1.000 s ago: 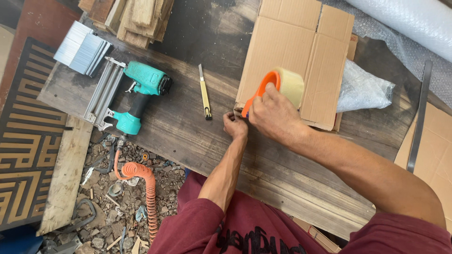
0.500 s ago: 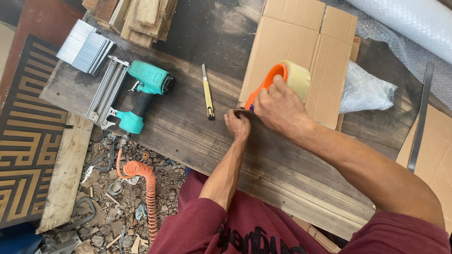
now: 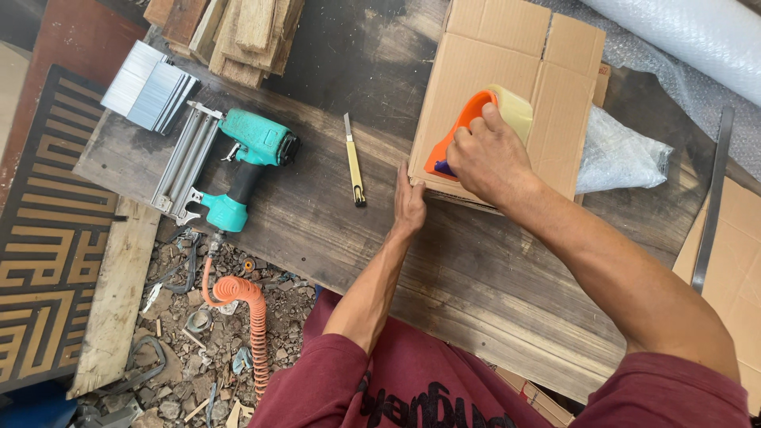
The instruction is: The person places a bubble-wrapped item into a cardboard box, folds the flaps, and secures them with packing tape. They then use a utility knife to trim excess cardboard and tape along the edges, folding the flaps inward to complete the box.
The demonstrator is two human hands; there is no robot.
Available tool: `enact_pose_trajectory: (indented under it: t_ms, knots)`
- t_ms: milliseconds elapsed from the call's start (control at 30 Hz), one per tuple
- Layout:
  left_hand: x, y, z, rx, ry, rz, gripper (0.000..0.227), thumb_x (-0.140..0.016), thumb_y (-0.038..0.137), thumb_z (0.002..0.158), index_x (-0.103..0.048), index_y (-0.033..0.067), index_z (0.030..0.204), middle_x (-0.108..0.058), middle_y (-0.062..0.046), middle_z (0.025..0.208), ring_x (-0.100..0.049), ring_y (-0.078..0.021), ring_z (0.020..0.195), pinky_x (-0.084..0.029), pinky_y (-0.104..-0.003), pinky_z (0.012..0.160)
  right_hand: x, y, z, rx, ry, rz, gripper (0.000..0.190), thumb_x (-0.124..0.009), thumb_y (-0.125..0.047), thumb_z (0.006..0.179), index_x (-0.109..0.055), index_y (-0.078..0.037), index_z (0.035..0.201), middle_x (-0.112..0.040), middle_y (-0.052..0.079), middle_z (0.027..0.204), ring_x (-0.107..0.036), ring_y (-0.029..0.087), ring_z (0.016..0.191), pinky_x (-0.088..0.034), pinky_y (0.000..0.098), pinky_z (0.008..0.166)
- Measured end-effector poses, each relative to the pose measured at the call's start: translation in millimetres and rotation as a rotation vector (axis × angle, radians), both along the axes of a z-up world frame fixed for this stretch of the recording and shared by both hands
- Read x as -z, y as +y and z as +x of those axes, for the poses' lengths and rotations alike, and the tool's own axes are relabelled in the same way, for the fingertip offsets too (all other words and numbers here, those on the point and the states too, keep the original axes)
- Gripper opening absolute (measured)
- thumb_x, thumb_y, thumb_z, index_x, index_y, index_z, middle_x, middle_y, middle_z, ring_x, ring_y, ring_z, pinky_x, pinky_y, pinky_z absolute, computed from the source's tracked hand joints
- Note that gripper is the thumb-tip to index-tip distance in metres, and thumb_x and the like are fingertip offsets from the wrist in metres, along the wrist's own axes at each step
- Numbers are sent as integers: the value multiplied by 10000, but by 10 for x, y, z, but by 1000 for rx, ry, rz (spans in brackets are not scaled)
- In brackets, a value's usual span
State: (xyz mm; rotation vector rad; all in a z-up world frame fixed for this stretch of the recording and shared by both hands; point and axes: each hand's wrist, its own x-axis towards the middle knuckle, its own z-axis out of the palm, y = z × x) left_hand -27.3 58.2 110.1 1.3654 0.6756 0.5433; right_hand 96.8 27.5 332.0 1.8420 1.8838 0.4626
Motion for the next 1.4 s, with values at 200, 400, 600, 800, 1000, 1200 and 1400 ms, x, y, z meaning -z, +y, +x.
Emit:
enact_pose_trajectory:
  t_ms: [200,400,600,800,1000,1200,1400]
  knots:
    - [-379,102,-98,37,131,47,1083,-746,546,849,-243,-92,1566,-366,-377,1528,-330,-522,1468,-264,-581,1234,300,105,453,172,-57,-148,452,-791,-560,747,-782,-260,1085,-733,8,1068,-575,215,1055,-176,531,1125]
    - [-287,87,29,32,276,9,1079,-687,613,781,-259,24,1577,-351,-233,1619,-332,-371,1506,-280,-475,1212,217,275,641,54,-102,-140,497,-713,-668,742,-725,-394,1157,-677,-55,1273,-465,240,1412,-380,519,1055]
    - [-196,87,28,51,277,109,1138,-713,615,769,-196,30,1597,-292,-227,1649,-254,-364,1542,-227,-476,1245,245,123,726,243,593,138,928,-907,-318,717,-488,-117,1520,-338,222,1625,-351,478,1451,-398,659,1106]
    - [-229,347,62,1,71,304,837,-736,544,875,-488,-18,1442,-484,-297,1429,-486,-500,1360,-381,-590,1159,1028,-420,474,667,997,594,793,-715,-450,959,-439,81,1480,-411,358,1474,-388,542,1403,-311,624,1182]
    - [-235,752,314,52,86,285,895,-809,677,759,-568,54,1356,-607,-179,1197,-637,-368,1195,-462,-517,1068,1404,-526,200,654,713,502,825,-230,-678,1037,-541,-12,1411,-432,328,1482,-342,484,1457,-241,612,1201]
    - [-753,897,408,89,87,240,1083,-928,561,660,-440,-92,1372,-613,-340,1170,-639,-530,1146,-496,-620,1006,1718,-606,342,496,582,678,619,-528,-558,992,-665,-53,1322,-524,246,1429,-421,475,1399,-329,576,1138]
    - [-963,960,752,85,20,331,414,-787,525,842,-677,163,1012,-654,-145,785,-710,-405,845,-532,-490,724,1669,-679,313,558,668,558,487,-535,-349,1013,-593,-89,1421,-466,245,1512,-369,496,1434,-330,632,1119]
